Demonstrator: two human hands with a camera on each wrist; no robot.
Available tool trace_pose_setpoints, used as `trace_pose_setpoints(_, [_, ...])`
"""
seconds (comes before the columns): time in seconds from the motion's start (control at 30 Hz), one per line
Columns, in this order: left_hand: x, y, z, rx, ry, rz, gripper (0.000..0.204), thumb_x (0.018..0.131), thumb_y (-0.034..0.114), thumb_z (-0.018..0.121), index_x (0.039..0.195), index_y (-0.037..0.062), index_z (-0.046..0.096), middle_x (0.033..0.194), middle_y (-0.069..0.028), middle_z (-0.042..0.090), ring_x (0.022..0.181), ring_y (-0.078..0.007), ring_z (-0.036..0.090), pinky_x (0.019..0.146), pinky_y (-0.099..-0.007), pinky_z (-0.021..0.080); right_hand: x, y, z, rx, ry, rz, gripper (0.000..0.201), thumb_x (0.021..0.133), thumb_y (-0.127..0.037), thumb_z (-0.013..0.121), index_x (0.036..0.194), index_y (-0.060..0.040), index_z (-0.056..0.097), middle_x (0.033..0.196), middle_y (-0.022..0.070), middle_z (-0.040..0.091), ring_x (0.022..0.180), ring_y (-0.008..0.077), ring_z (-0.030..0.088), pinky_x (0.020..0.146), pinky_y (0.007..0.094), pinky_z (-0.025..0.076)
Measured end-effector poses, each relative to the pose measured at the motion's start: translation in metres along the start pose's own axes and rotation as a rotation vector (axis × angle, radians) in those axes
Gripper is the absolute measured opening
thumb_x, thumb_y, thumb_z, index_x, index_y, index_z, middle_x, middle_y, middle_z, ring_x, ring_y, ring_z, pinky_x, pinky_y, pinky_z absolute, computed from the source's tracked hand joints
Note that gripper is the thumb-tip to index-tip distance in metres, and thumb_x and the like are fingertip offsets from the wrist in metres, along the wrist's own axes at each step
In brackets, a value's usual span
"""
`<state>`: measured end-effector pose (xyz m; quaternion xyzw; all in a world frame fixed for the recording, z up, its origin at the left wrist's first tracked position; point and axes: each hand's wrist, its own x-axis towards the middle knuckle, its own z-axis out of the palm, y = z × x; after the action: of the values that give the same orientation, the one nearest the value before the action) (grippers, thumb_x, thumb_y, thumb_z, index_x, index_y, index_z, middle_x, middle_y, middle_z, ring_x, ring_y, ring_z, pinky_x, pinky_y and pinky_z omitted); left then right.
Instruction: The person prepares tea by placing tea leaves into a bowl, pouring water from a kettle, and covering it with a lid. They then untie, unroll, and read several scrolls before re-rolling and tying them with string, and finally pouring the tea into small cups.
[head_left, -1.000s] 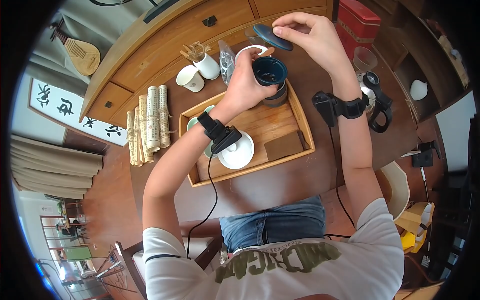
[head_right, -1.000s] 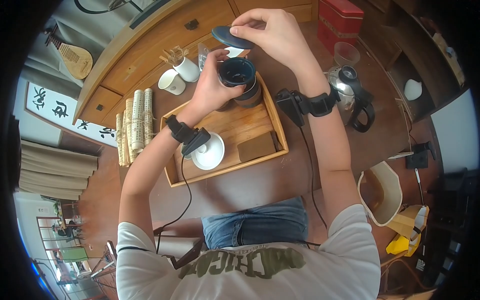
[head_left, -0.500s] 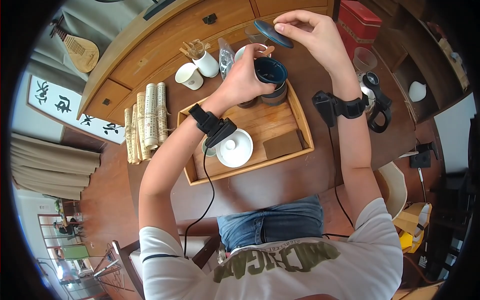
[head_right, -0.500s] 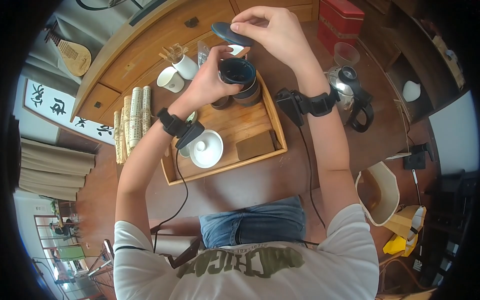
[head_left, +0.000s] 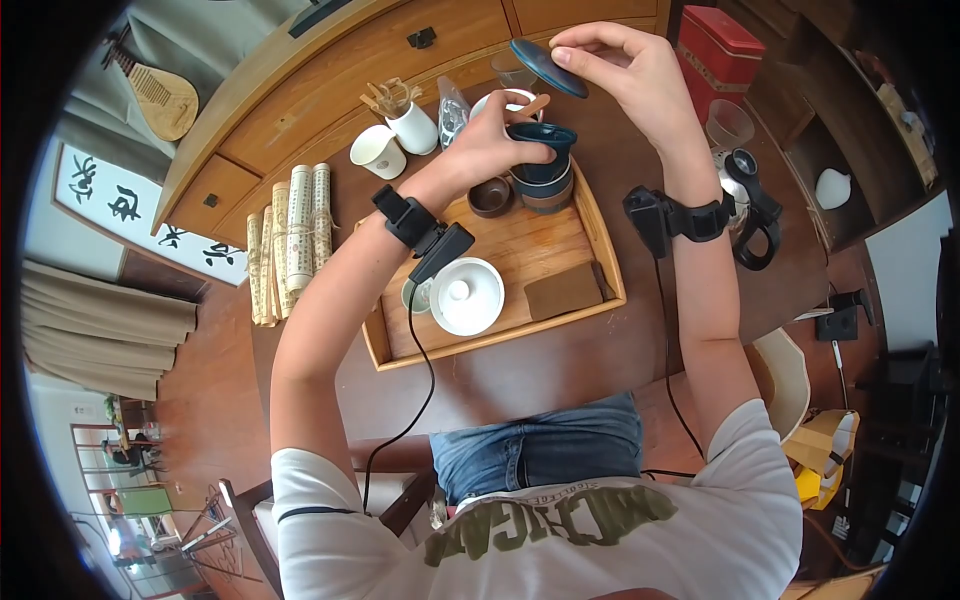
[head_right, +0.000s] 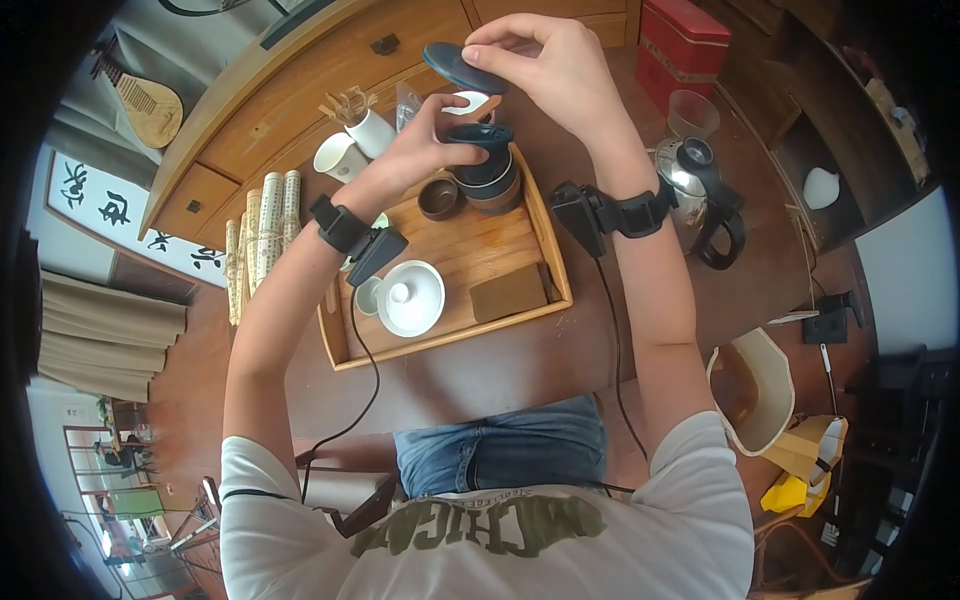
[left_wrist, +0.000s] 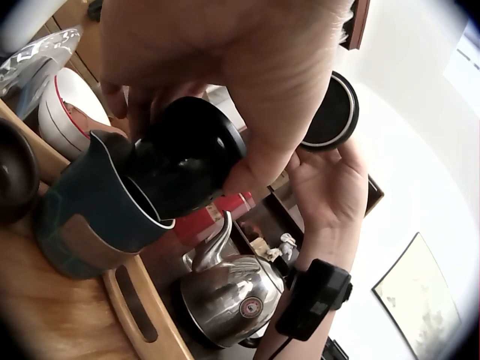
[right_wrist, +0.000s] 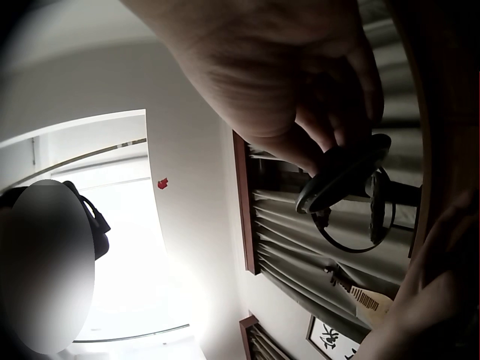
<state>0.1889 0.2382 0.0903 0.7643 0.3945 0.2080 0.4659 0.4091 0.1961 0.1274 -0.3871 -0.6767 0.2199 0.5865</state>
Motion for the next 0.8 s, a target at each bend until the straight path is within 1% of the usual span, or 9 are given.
trace_pose_setpoints(0.07, [-0.003,0.006,0.000,-0.058,0.010,-0.036,0.089,0.082,0.023,0.083,0.150,-0.0048,0.032,0.135,-0.0219,0.060,0.127,-0.0267,0.058,0.111,-0.0395,0.042,0.001,0.002,0.002,0.005,0.028,-0.026,0.026,0.090,-0.023,0.081,0.107,-0.0033,0.080,0.095,0.0087,0.079,0.091,0.0160,0.075,0.085,0.0297,0.058])
trace_pose_setpoints(0.2, [-0.009,0.014,0.002,-0.184,0.034,-0.082,0.088,0.083,0.027,0.083,0.150,-0.0045,0.034,0.136,-0.0216,0.060,0.129,-0.0263,0.056,0.112,-0.0392,0.039,0.000,0.000,0.002,0.015,0.024,-0.011,0.026,0.089,-0.023,0.081,0.106,-0.0034,0.080,0.095,0.0086,0.079,0.090,0.0155,0.075,0.084,0.0293,0.058])
trace_pose_setpoints(0.27, [-0.008,0.016,0.002,-0.177,0.085,-0.080,0.084,0.079,0.025,0.085,0.143,-0.0046,0.040,0.132,-0.0217,0.063,0.124,-0.0250,0.060,0.108,-0.0370,0.044,0.000,-0.001,0.003,0.016,0.023,-0.002,0.026,0.089,-0.023,0.081,0.106,-0.0035,0.081,0.095,0.0085,0.079,0.090,0.0153,0.075,0.084,0.0291,0.058])
trace_pose_setpoints(0.3, [-0.008,0.016,0.003,-0.174,0.110,-0.079,0.082,0.078,0.025,0.087,0.140,-0.0046,0.043,0.130,-0.0218,0.064,0.122,-0.0243,0.061,0.106,-0.0359,0.046,-0.001,-0.002,0.003,0.007,0.009,0.010,0.025,0.091,-0.022,0.080,0.107,-0.0036,0.080,0.097,0.0079,0.079,0.092,0.0151,0.074,0.085,0.0288,0.057])
trace_pose_setpoints(0.4, [-0.009,0.016,0.004,-0.098,0.138,-0.056,0.082,0.078,0.028,0.087,0.140,-0.0041,0.043,0.130,-0.0207,0.065,0.122,-0.0235,0.062,0.107,-0.0373,0.047,-0.001,-0.005,0.002,-0.007,-0.022,0.037,0.023,0.093,-0.019,0.079,0.110,-0.0039,0.080,0.103,0.0067,0.078,0.096,0.0146,0.072,0.088,0.0283,0.056])
trace_pose_setpoints(0.5, [-0.009,0.006,0.004,0.098,0.136,0.102,0.082,0.077,0.028,0.087,0.140,0.0000,0.044,0.129,-0.0217,0.064,0.124,-0.0259,0.061,0.105,-0.0393,0.048,-0.001,-0.004,0.002,-0.007,-0.026,0.040,0.023,0.093,-0.019,0.079,0.110,-0.0039,0.080,0.103,0.0067,0.078,0.096,0.0145,0.072,0.088,0.0282,0.056])
trace_pose_setpoints(0.6, [-0.011,-0.006,0.010,0.391,0.221,0.311,0.083,0.073,0.025,0.088,0.141,0.0047,0.046,0.131,-0.0201,0.063,0.127,-0.0310,0.059,0.108,-0.0432,0.045,-0.001,-0.003,0.002,-0.013,-0.024,0.044,0.023,0.093,-0.019,0.079,0.110,-0.0039,0.080,0.102,0.0066,0.078,0.096,0.0144,0.072,0.088,0.0280,0.056])
trace_pose_setpoints(0.7, [-0.018,-0.002,0.017,0.584,0.268,0.456,0.088,0.070,0.017,0.090,0.143,0.0033,0.043,0.134,-0.0169,0.059,0.131,-0.0349,0.054,0.112,-0.0460,0.040,-0.001,0.000,0.001,-0.005,-0.031,0.030,0.022,0.093,-0.019,0.079,0.110,-0.0037,0.079,0.102,0.0065,0.078,0.096,0.0142,0.072,0.088,0.0277,0.056])
trace_pose_setpoints(0.8, [-0.022,-0.005,0.021,0.607,0.302,0.543,0.087,0.068,0.014,0.089,0.143,0.0056,0.044,0.135,-0.0151,0.058,0.132,-0.0362,0.052,0.114,-0.0500,0.036,-0.001,0.004,-0.001,-0.006,-0.021,0.007,0.022,0.093,-0.019,0.079,0.109,-0.0034,0.079,0.103,0.0065,0.078,0.096,0.0141,0.071,0.088,0.0273,0.055])
